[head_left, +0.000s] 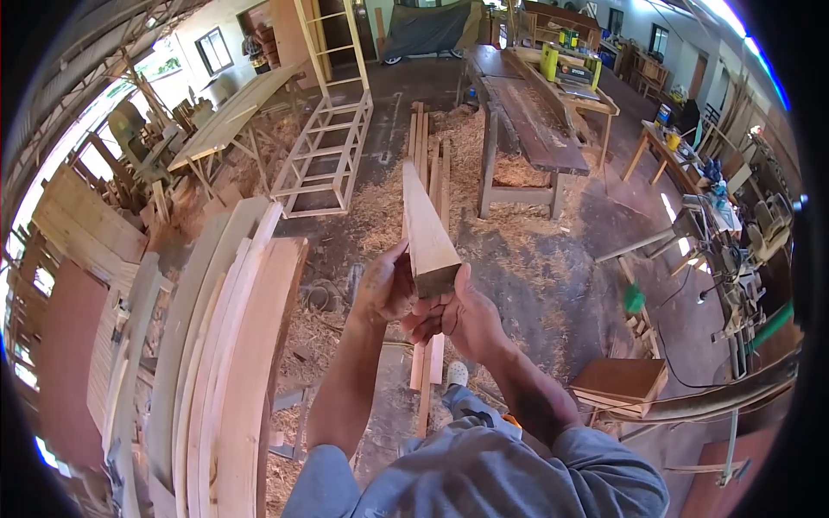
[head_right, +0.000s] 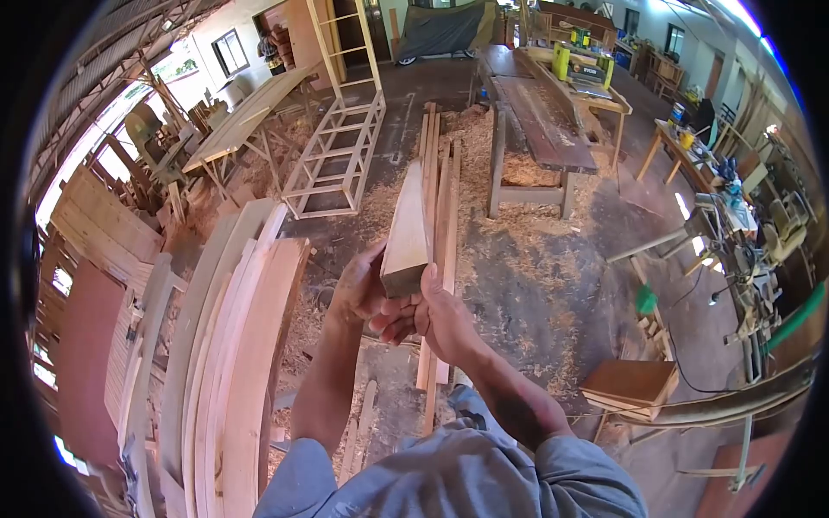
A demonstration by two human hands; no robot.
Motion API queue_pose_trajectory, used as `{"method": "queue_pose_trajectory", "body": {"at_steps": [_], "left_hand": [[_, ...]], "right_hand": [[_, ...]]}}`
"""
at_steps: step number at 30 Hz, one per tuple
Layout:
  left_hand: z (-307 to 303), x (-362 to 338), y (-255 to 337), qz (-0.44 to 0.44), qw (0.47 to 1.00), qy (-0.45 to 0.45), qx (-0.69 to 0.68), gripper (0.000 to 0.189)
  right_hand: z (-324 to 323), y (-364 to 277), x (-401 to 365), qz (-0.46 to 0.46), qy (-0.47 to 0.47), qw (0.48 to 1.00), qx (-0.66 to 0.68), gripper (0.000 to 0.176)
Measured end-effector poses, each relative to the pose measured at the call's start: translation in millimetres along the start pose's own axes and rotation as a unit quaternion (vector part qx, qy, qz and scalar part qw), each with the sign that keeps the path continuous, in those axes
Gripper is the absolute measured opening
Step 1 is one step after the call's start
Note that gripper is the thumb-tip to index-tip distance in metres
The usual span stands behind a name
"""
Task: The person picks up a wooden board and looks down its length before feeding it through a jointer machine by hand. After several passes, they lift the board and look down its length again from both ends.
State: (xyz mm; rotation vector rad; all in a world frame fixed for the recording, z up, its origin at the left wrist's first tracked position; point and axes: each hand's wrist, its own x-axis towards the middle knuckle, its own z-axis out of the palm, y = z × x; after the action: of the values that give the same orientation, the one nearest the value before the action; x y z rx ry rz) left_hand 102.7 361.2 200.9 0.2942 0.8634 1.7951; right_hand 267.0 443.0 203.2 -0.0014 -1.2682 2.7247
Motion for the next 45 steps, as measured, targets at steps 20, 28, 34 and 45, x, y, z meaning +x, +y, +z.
{"method": "queue_pose_trajectory", "body": {"at_steps": [20,28,34,45], "left_hand": [[2.0,-11.9,21.0,0.011,0.996,-0.048,-0.081,0.042],[2.9,9.9,9.5,0.048,0.999,0.011,-0.018,0.048],[17.2,10.6,7.0,0.036,0.999,-0.011,-0.007,0.046],[8.3,11.7,-4.3,0.044,0.999,0.003,-0.002,0.042]], "right_hand": [[28.8,-23.4,18.6,0.05,0.023,0.995,-0.083,0.082],[18.6,-27.1,13.1,0.016,0.03,0.998,-0.053,0.079],[15.8,-33.5,2.6,-0.014,0.092,0.995,-0.041,0.08],[7.4,-31.3,-2.8,0.005,0.075,0.995,-0.069,0.078]]}}
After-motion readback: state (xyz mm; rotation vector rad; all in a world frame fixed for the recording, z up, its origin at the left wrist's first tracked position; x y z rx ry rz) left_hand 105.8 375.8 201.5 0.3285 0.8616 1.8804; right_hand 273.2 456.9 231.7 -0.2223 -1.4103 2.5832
